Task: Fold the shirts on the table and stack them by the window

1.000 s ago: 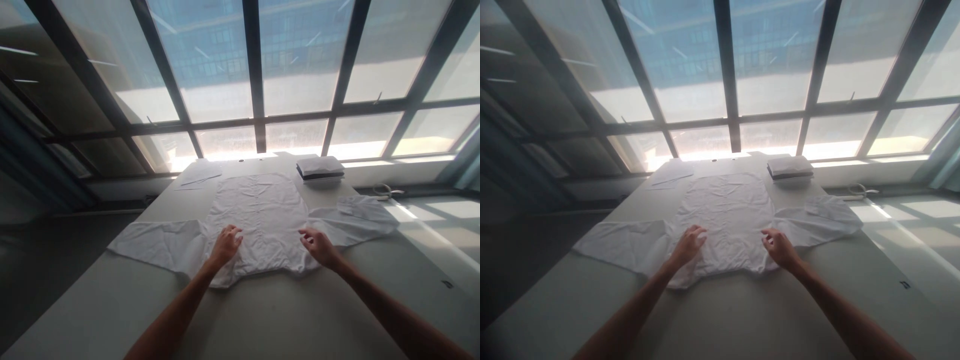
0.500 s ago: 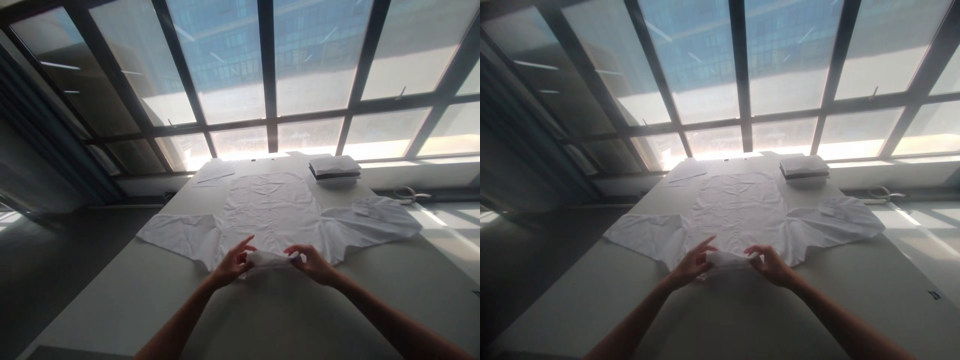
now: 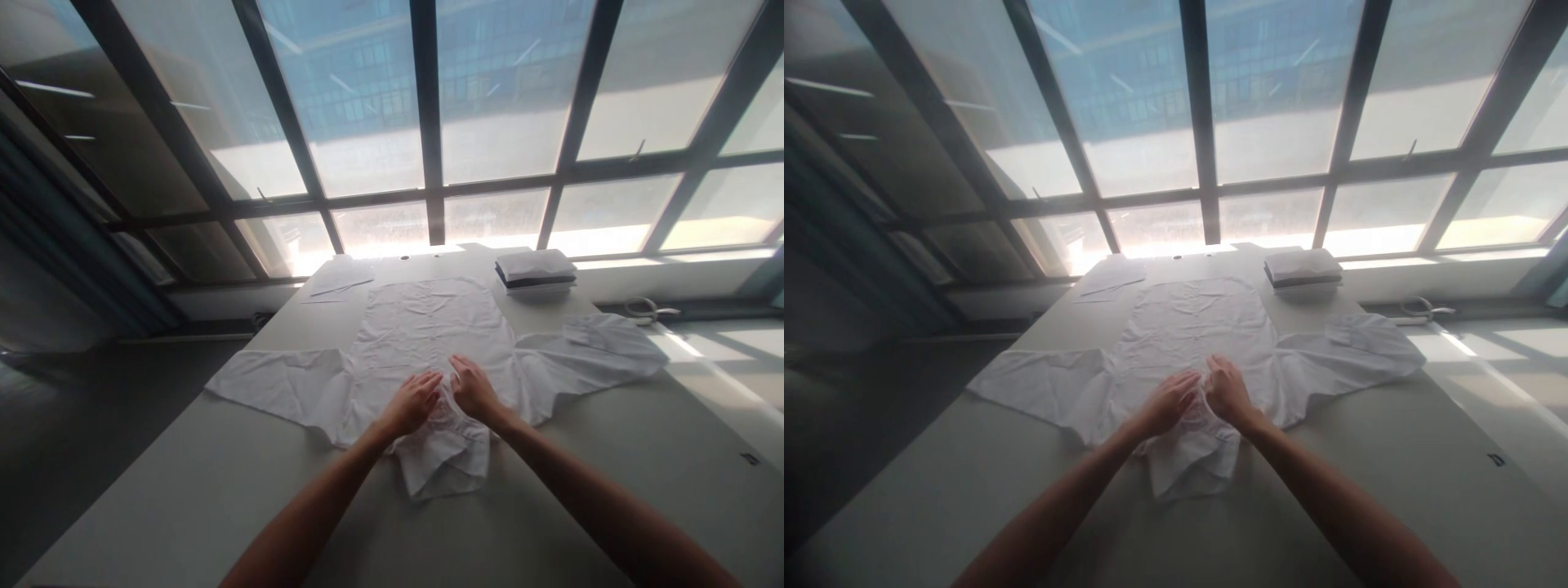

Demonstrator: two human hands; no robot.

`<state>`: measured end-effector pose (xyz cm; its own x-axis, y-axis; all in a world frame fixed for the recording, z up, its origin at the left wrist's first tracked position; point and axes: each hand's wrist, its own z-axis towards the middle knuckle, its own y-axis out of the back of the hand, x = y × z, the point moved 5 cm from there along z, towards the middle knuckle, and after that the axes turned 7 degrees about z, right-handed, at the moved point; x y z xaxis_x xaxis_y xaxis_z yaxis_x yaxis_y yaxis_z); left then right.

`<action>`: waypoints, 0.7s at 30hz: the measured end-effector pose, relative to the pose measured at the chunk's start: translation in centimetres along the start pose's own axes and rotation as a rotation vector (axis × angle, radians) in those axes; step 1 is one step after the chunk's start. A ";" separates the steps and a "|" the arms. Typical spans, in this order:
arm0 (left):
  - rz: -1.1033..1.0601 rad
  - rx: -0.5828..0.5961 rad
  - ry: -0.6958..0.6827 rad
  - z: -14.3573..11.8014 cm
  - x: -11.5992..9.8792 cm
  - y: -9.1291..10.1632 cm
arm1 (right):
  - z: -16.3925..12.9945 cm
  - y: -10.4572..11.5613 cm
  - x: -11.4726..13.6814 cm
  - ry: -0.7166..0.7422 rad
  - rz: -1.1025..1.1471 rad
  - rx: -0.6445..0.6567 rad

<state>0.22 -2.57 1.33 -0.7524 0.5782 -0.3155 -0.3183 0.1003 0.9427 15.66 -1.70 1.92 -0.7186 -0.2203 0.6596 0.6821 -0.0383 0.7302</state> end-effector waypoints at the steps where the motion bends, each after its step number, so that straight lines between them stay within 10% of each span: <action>1: 0.062 0.009 -0.003 0.7 -0.1 -0.8 | 0.4 -1.3 0.2 0.013 -0.069 0.034; 8: 0.215 -0.010 0.006 1.4 0.3 -3.0 | 0.5 -3.9 -2.1 0.036 -0.226 0.113; 21: 0.253 -0.005 -0.003 1.2 0.8 -3.1 | 3.4 5.2 -15.1 -0.178 -0.423 -0.068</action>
<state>1.32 -1.48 -1.71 -0.8068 0.5867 -0.0688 -0.1227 -0.0525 0.9911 29.58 4.74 -3.61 -0.9438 -0.0012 0.3305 0.3267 -0.1539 0.9325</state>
